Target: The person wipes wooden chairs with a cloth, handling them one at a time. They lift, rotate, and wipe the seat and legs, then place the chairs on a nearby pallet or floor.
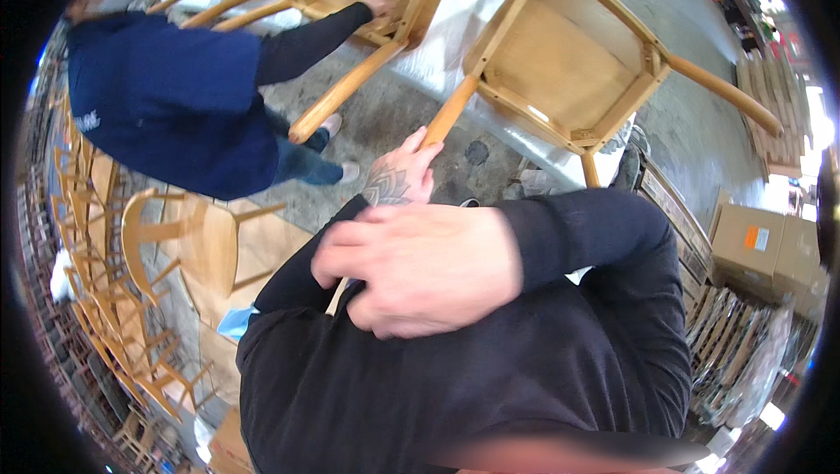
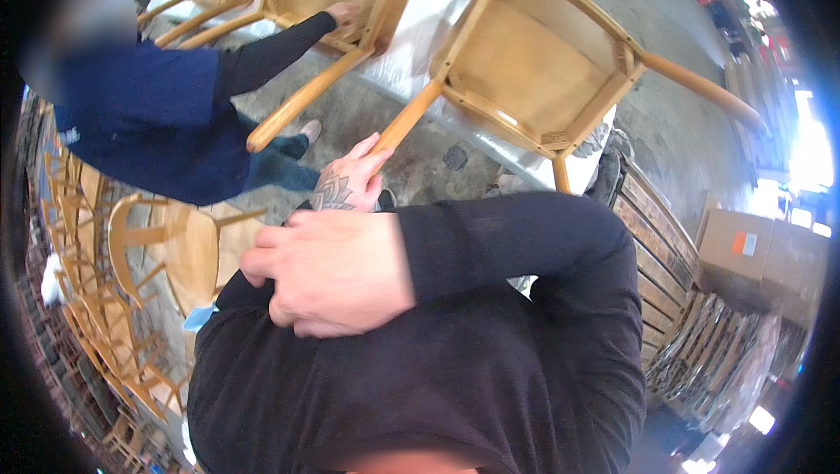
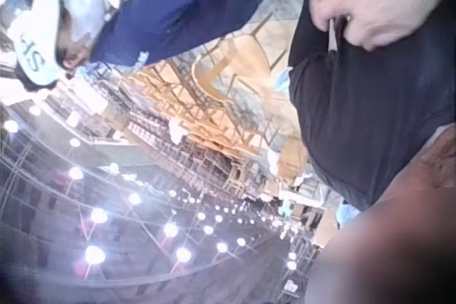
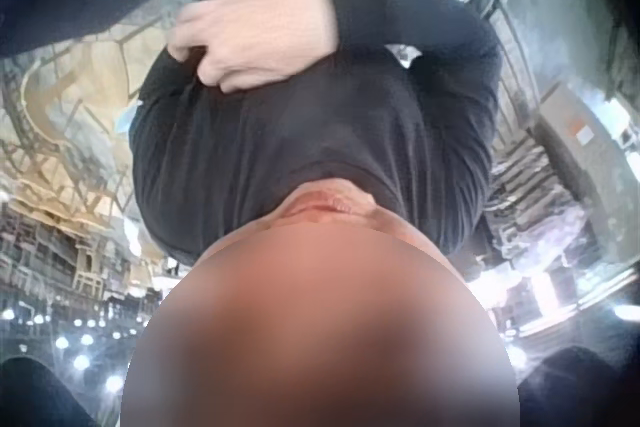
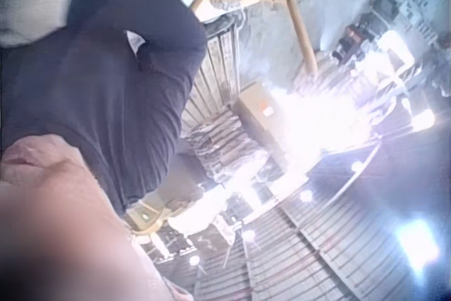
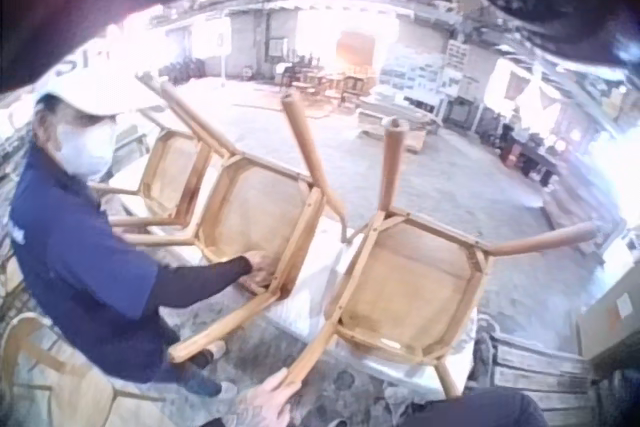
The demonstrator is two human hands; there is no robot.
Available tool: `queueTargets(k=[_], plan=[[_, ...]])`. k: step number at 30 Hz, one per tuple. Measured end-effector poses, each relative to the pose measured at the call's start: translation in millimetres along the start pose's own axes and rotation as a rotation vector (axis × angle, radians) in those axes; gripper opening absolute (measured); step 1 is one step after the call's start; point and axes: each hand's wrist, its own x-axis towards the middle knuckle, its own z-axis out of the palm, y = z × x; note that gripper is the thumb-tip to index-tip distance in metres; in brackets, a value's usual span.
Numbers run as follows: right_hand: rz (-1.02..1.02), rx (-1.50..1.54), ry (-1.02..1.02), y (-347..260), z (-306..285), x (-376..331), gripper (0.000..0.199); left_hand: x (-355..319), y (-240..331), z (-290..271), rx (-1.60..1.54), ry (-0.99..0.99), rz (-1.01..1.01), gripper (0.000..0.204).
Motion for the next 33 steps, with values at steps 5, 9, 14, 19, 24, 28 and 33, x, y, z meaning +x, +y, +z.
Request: queueTargets(k=[5,9,14,19,24,28,33], plan=[[0.323,-0.488,-0.588,6.2,22.0,45.1,0.016,2.4,5.3,-12.5,0.058,-0.146,0.010,0.048],[0.399,-0.659,-0.755,8.2,53.2,83.1,0.026,6.1,3.0,-14.4,0.047,-0.144,0.058,0.050],[0.043,-0.244,-0.174,41.1,66.3,58.0,0.014,7.2,-4.9,-9.3,0.058,-0.182,0.026,0.052],[0.077,-0.252,-0.041,36.2,48.4,31.5,0.018,3.2,-6.0,-4.4,0.034,-0.106,0.017,0.050],[0.151,-0.311,-0.051,20.6,32.6,38.6,0.017,2.5,-0.4,-6.2,-0.010,-0.086,0.007,0.047],[0.147,-0.634,-0.006,15.8,37.3,41.4,0.018,4.5,3.5,-10.1,-0.024,-0.104,-0.009,0.044],[0.236,-0.804,0.077,20.2,43.0,46.9,0.019,6.8,2.9,-10.9,0.012,-0.166,-0.015,0.047]])
